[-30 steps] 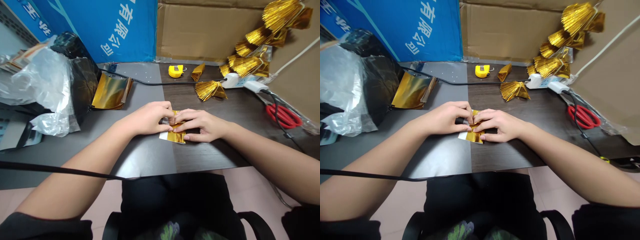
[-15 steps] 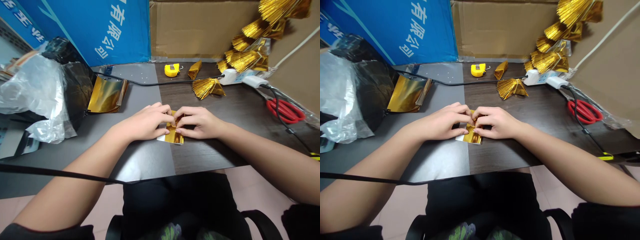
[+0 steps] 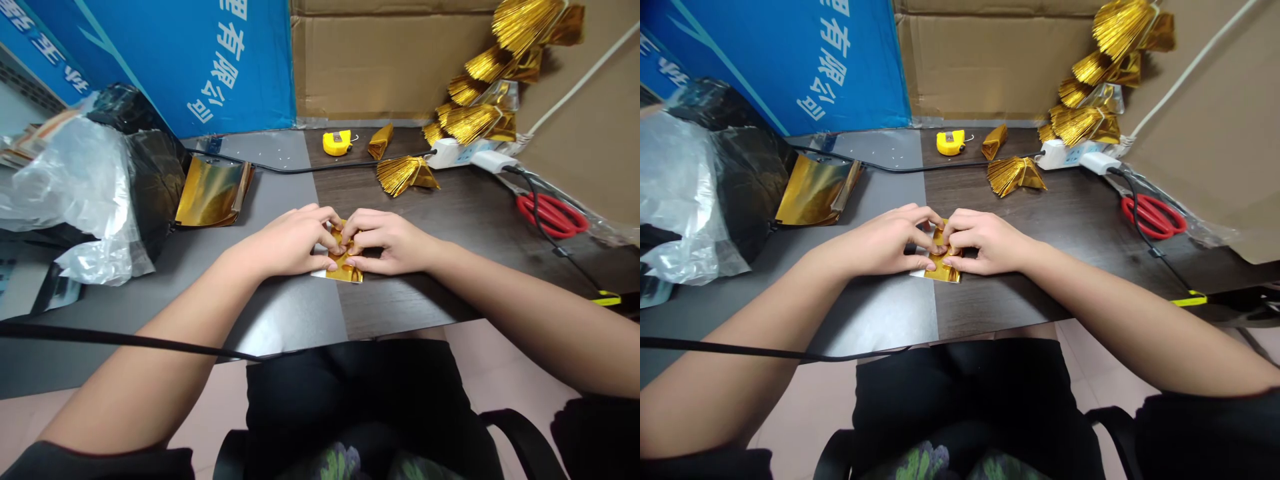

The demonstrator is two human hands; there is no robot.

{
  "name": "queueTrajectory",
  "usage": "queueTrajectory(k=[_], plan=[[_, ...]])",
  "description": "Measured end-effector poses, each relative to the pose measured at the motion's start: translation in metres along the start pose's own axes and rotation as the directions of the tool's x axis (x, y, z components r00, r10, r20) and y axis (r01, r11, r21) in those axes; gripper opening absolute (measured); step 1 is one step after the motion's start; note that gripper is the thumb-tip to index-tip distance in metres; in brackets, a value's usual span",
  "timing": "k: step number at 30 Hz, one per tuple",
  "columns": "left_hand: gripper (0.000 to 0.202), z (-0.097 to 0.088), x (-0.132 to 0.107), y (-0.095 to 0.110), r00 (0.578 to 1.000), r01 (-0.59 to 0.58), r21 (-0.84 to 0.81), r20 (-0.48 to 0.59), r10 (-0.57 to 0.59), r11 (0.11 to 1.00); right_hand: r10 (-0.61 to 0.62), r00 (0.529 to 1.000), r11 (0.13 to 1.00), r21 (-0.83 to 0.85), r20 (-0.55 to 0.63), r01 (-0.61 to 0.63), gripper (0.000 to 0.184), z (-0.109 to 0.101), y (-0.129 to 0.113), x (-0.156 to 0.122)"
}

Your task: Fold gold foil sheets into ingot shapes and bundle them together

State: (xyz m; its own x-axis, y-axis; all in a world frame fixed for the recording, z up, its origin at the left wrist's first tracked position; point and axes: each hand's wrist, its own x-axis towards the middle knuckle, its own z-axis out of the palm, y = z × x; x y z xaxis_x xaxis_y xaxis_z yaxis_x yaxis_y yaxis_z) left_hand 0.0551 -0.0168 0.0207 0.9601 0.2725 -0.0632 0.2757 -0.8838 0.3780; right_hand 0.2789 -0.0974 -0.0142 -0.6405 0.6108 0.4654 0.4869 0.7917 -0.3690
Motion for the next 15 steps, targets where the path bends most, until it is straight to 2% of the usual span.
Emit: queueTrajectory(k=[15], plan=[[0.022, -0.0058, -0.0019, 0.0038, 0.994, 0.064, 0.023, 0.088, -0.066, 0.998, 0.009, 1.0, 1.0, 0.023, -0.002, -0.009, 0.019, 0.001, 0.0016, -0.0001]])
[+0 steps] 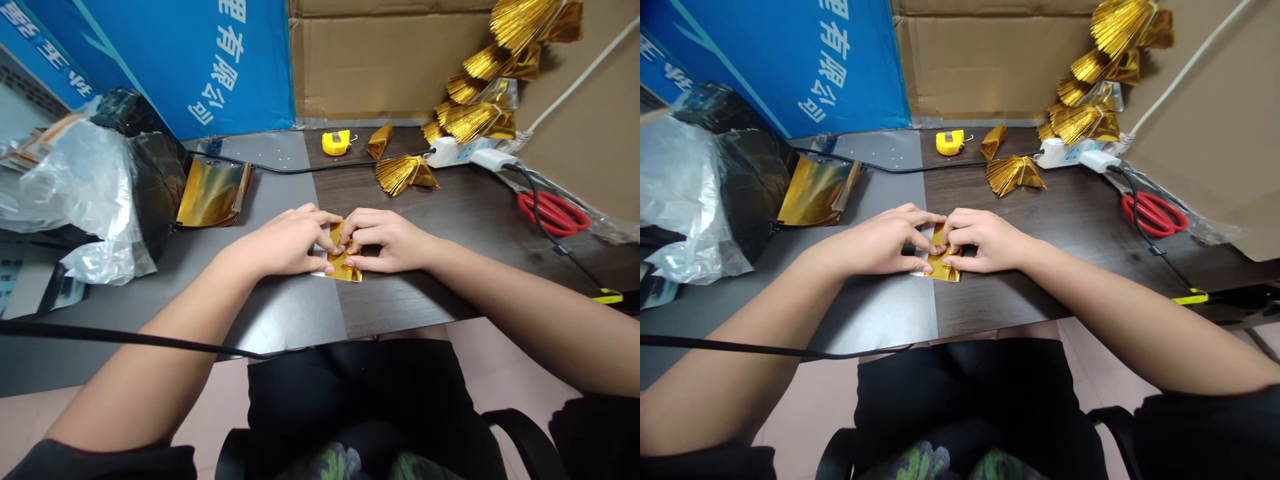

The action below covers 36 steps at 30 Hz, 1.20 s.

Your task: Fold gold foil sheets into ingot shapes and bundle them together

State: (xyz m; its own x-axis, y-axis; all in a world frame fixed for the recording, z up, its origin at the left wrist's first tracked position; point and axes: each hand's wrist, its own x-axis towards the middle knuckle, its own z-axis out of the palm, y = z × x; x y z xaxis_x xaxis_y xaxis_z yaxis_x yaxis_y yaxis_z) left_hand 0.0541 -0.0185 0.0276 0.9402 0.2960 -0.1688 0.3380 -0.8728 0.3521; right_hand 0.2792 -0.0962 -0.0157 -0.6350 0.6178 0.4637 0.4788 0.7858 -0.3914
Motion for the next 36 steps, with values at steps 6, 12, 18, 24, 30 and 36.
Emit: queueTrajectory(k=[6, 12, 18, 24, 30, 36], plan=[[0.027, -0.003, -0.001, 0.004, 0.999, 0.032, -0.001, 0.024, -0.032, 0.999, 0.001, 1.0, 1.0, 0.019, -0.003, -0.001, 0.017, 0.0, 0.001, 0.0], [0.03, -0.003, 0.0, 0.004, 0.998, 0.057, 0.01, 0.031, -0.057, 0.998, 0.013, 0.999, 0.999, -0.031, 0.033, -0.012, 0.017, -0.003, -0.006, 0.001], [0.032, -0.002, 0.0, 0.004, 0.997, 0.073, 0.025, 0.038, -0.074, 0.997, 0.072, 0.987, 0.945, -0.325, 0.141, -0.023, 0.023, -0.01, -0.033, 0.001], [0.032, 0.0, 0.001, 0.003, 0.997, 0.08, 0.025, 0.022, -0.08, 0.997, 0.161, 0.986, 0.92, -0.366, 0.032, -0.138, 0.03, -0.002, -0.066, -0.01], [0.027, -0.001, 0.0, 0.004, 0.996, 0.086, 0.017, 0.025, -0.087, 0.996, 0.302, 0.949, 0.882, -0.404, 0.089, -0.243, 0.057, 0.019, -0.096, -0.022], [0.035, -0.003, 0.001, 0.006, 0.991, 0.127, 0.033, 0.027, -0.128, 0.991, 0.384, 0.916, 0.855, -0.419, 0.114, -0.306, 0.057, 0.023, -0.101, -0.034]])
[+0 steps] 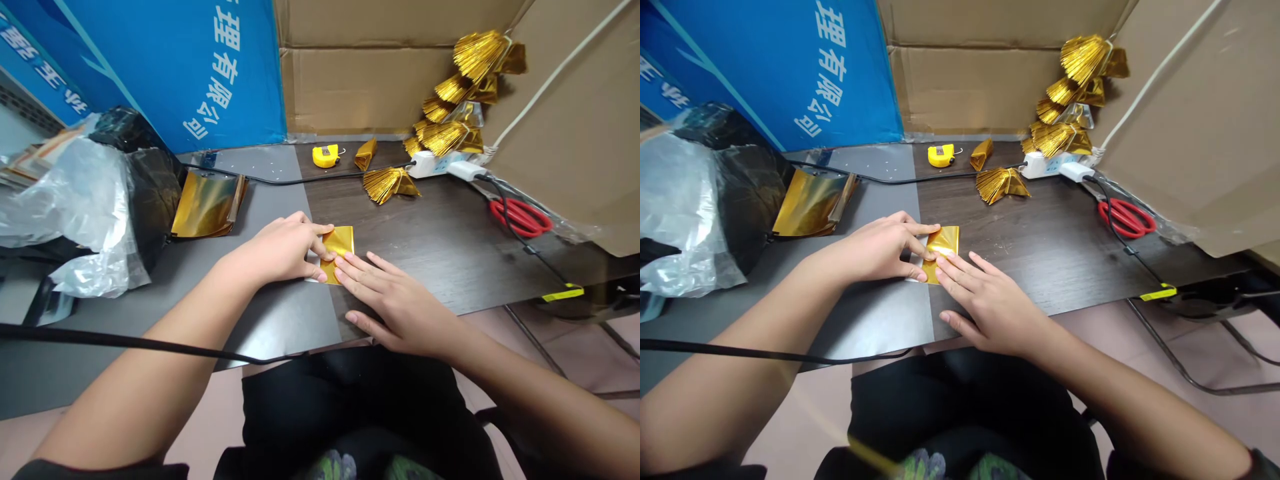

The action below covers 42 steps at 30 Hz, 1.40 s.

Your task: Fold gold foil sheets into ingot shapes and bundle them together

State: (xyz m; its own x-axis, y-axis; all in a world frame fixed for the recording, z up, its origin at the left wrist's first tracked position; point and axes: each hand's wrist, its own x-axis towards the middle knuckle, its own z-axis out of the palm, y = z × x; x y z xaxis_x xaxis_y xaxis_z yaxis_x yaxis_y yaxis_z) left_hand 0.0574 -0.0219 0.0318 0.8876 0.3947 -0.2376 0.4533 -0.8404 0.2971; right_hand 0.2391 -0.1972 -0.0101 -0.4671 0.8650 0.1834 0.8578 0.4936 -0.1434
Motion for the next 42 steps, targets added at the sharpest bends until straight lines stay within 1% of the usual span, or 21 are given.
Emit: queueTrajectory(k=[4, 9, 13, 15, 16, 18, 21, 23, 25, 29, 32, 33, 34, 37, 38, 40, 42], plan=[[0.038, 0.0, 0.0, -0.001, 1.0, 0.01, 0.012, 0.002, -0.01, 1.0, 0.032, 1.0, 0.999, 0.007, -0.001, -0.032, 0.054, -0.002, 0.002, -0.009], [0.039, 0.001, 0.0, -0.002, 1.0, -0.009, 0.024, 0.006, 0.009, 1.0, 0.036, 0.999, 0.998, 0.06, -0.023, -0.034, 0.049, -0.003, 0.007, -0.019], [0.038, 0.001, 0.001, -0.002, 1.0, -0.012, 0.019, 0.011, 0.012, 1.0, 0.058, 0.995, 0.993, 0.105, -0.087, -0.049, 0.041, -0.002, 0.012, -0.012], [0.036, 0.001, 0.001, -0.003, 1.0, -0.019, 0.006, 0.009, 0.019, 1.0, 0.073, 0.991, 0.995, 0.081, -0.111, -0.064, 0.044, -0.002, 0.015, -0.005], [0.036, 0.001, 0.001, -0.003, 1.0, -0.026, 0.0, 0.006, 0.026, 1.0, 0.081, 0.991, 0.996, 0.053, -0.105, -0.076, 0.048, -0.002, 0.016, -0.002], [0.035, 0.001, 0.001, -0.003, 0.999, -0.04, -0.008, -0.005, 0.04, 0.999, 0.096, 0.994, 0.995, -0.005, -0.055, -0.096, 0.057, -0.002, 0.018, 0.003], [0.037, 0.001, 0.0, -0.003, 0.999, -0.032, -0.011, -0.007, 0.032, 0.999, 0.121, 0.992, 0.992, -0.052, 0.032, -0.119, 0.06, -0.001, 0.02, 0.004], [0.038, 0.001, -0.001, -0.002, 1.0, -0.019, -0.003, -0.004, 0.019, 1.0, 0.147, 0.988, 0.988, -0.055, 0.037, -0.145, 0.056, -0.001, 0.02, 0.005], [0.037, 0.001, -0.001, -0.002, 1.0, -0.016, 0.007, -0.007, 0.016, 1.0, 0.181, 0.983, 0.983, -0.042, 0.012, -0.18, 0.049, -0.002, 0.021, 0.008], [0.035, 0.002, 0.0, -0.003, 1.0, -0.026, 0.008, -0.007, 0.026, 1.0, 0.245, 0.968, 0.969, -0.021, -0.05, -0.246, 0.035, -0.005, 0.022, 0.025], [0.033, 0.002, 0.0, -0.004, 0.999, -0.031, -0.005, -0.009, 0.031, 1.0, 0.288, 0.958, 0.957, -0.037, -0.006, -0.288, 0.027, -0.007, 0.023, 0.038], [0.033, 0.002, 0.001, -0.004, 1.0, -0.027, -0.01, -0.008, 0.027, 1.0, 0.298, 0.954, 0.954, -0.039, 0.016, -0.297, 0.026, -0.007, 0.024, 0.04], [0.032, 0.002, 0.001, -0.004, 1.0, -0.021, -0.013, -0.006, 0.021, 1.0, 0.309, 0.95, 0.951, -0.04, 0.037, -0.307, 0.031, -0.006, 0.024, 0.041], [0.032, 0.002, 0.001, -0.005, 1.0, -0.015, -0.011, 0.002, 0.015, 1.0, 0.347, 0.932, 0.938, -0.046, 0.103, -0.344, 0.056, -0.001, 0.027, 0.038], [0.032, 0.002, 0.001, -0.005, 1.0, -0.019, -0.008, 0.003, 0.019, 1.0, 0.358, 0.925, 0.934, -0.054, 0.128, -0.354, 0.062, 0.0, 0.027, 0.037], [0.032, 0.003, 0.001, -0.006, 1.0, -0.031, -0.002, -0.001, 0.031, 1.0, 0.367, 0.916, 0.93, -0.072, 0.164, -0.359, 0.068, 0.001, 0.029, 0.034], [0.033, 0.003, 0.001, -0.006, 0.999, -0.038, -0.002, -0.009, 0.038, 0.999, 0.347, 0.919, 0.938, -0.074, 0.19, -0.338, 0.072, 0.0, 0.031, 0.032]])
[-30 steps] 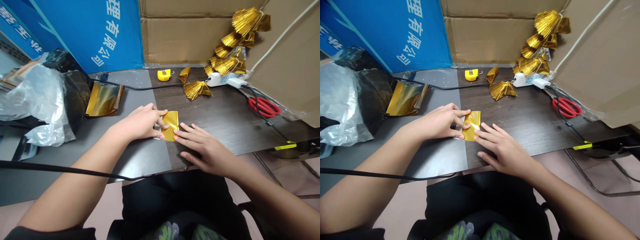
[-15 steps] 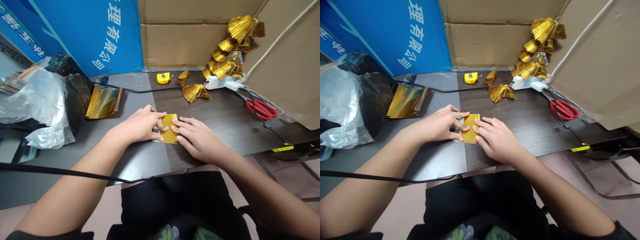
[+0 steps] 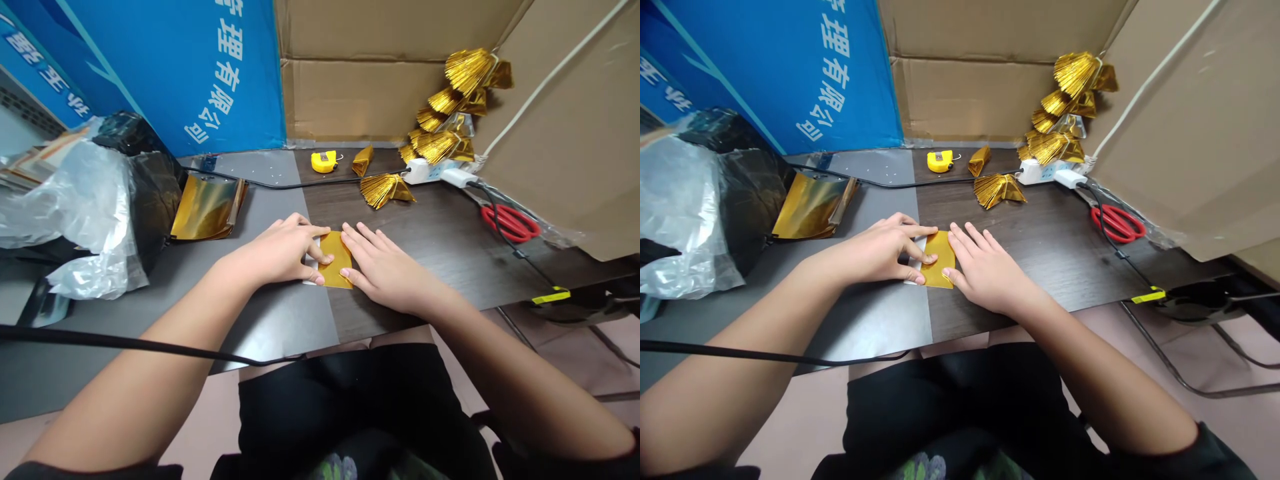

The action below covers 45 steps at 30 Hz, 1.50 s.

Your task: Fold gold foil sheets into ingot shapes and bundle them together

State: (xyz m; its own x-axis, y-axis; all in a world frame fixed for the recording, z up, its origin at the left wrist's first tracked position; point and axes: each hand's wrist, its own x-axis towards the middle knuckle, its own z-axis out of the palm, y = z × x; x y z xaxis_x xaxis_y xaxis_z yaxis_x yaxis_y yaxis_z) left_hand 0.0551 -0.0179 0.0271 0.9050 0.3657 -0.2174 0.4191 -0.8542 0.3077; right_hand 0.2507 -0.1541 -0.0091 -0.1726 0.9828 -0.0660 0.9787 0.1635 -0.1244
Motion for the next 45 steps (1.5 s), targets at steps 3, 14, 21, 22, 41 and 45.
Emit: queueTrajectory(k=[3, 14, 21, 22, 41, 45], plan=[[0.034, 0.0, 0.0, 0.0, 1.0, -0.006, -0.012, -0.004, 0.006, 1.0, -0.024, 0.999, 1.0, 0.016, 0.037, 0.024, 0.1, -0.003, 0.007, 0.001], [0.031, -0.001, 0.0, 0.0, 1.0, -0.026, -0.031, -0.006, 0.026, 0.999, -0.156, 0.978, 0.987, -0.054, -0.139, 0.15, 0.116, 0.001, -0.018, -0.004], [0.031, -0.001, 0.0, -0.002, 1.0, -0.006, -0.02, 0.016, 0.006, 1.0, -0.217, 0.97, 0.976, -0.006, -0.105, 0.218, 0.102, 0.011, -0.016, -0.008], [0.032, 0.0, 0.0, -0.003, 1.0, -0.007, -0.02, 0.017, 0.007, 1.0, -0.223, 0.969, 0.974, 0.005, -0.109, 0.225, 0.1, 0.009, -0.012, -0.011], [0.036, 0.0, -0.002, -0.007, 0.999, -0.007, 0.003, 0.051, 0.007, 1.0, -0.192, 0.98, 0.981, -0.035, -0.056, 0.191, 0.075, 0.0, 0.009, -0.003], [0.027, -0.003, -0.006, -0.007, 0.998, -0.047, -0.013, 0.046, 0.048, 0.999, -0.195, 0.978, 0.98, -0.045, -0.078, 0.192, 0.071, 0.001, 0.005, -0.01]])
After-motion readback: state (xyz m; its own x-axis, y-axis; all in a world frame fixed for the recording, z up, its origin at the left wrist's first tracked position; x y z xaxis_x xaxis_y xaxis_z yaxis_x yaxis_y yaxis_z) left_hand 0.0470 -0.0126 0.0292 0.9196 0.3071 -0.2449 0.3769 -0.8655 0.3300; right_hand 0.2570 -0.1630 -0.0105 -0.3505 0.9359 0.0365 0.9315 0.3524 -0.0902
